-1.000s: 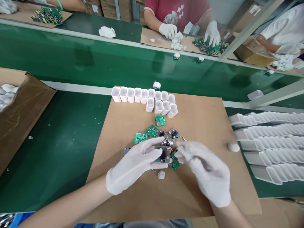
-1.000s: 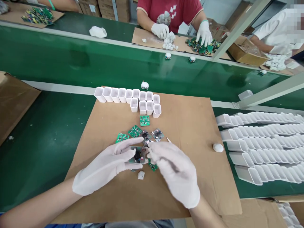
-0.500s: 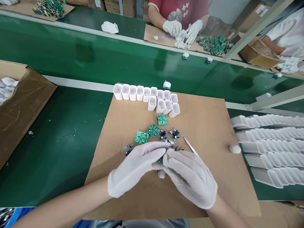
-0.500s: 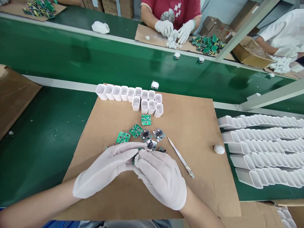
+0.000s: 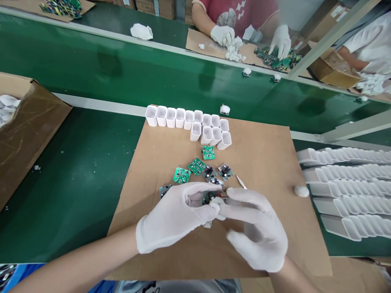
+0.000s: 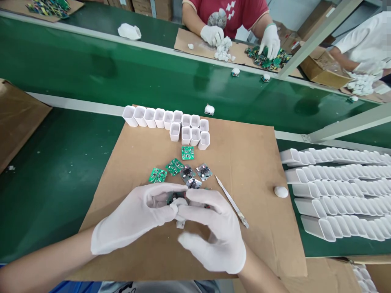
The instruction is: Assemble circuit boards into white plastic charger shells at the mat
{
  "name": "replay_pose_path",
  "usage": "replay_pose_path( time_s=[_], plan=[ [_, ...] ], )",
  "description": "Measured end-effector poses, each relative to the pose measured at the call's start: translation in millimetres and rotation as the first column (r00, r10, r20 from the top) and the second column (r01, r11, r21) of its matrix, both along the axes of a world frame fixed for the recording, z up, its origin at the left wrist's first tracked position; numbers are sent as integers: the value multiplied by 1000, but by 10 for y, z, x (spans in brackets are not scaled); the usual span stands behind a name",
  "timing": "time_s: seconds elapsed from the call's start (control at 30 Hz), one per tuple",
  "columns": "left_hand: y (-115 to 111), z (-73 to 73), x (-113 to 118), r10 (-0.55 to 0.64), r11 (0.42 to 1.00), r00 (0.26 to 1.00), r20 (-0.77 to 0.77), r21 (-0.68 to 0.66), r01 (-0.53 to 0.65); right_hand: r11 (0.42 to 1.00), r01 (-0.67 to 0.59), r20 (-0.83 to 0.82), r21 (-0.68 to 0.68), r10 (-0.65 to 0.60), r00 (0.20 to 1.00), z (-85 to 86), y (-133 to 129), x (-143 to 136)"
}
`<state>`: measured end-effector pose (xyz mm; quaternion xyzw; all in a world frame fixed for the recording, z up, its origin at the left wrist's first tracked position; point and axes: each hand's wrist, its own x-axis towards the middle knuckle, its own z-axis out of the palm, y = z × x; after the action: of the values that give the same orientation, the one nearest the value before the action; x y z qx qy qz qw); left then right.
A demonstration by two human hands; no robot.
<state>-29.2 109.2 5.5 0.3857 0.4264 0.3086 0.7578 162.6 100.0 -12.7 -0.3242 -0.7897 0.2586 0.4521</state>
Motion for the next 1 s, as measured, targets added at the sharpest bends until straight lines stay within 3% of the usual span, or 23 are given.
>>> replay_pose_path(
  time_s=[0.07,0.17,0.37,0.57,0.63,0.7,0.83,1.0],
  plan=[
    [12,9,-1,16,999,998,56,-38,-14,988,44,-128,-145,-63,990,-10,-29,12],
    [15,-7,0,33,999,997,68,-31,-31,973,107,-84,-206,-126,988,-57,-56,-31],
    [-10,-53,6,8,1000,1000,19,12,-8,964,3,-115,-267,-35,993,-58,-67,-139],
    [-36,-44,32,-30,999,1000,3,39,30,846,5,-322,-533,-209,924,-27,-48,-130],
    [-46,-49,32,-46,998,999,-2,37,46,799,-63,-350,-598,-190,917,-24,-26,-139],
    [-55,-57,30,-58,998,998,-1,38,58,776,-136,-392,-616,-152,908,-18,-11,-150],
    [-76,-76,26,-50,997,999,-7,53,50,816,-82,-363,-573,-163,917,9,-8,-150],
    [-102,-105,20,16,994,991,-135,112,-1,832,-134,-333,-538,-64,941,11,-26,-155]
  ],
)
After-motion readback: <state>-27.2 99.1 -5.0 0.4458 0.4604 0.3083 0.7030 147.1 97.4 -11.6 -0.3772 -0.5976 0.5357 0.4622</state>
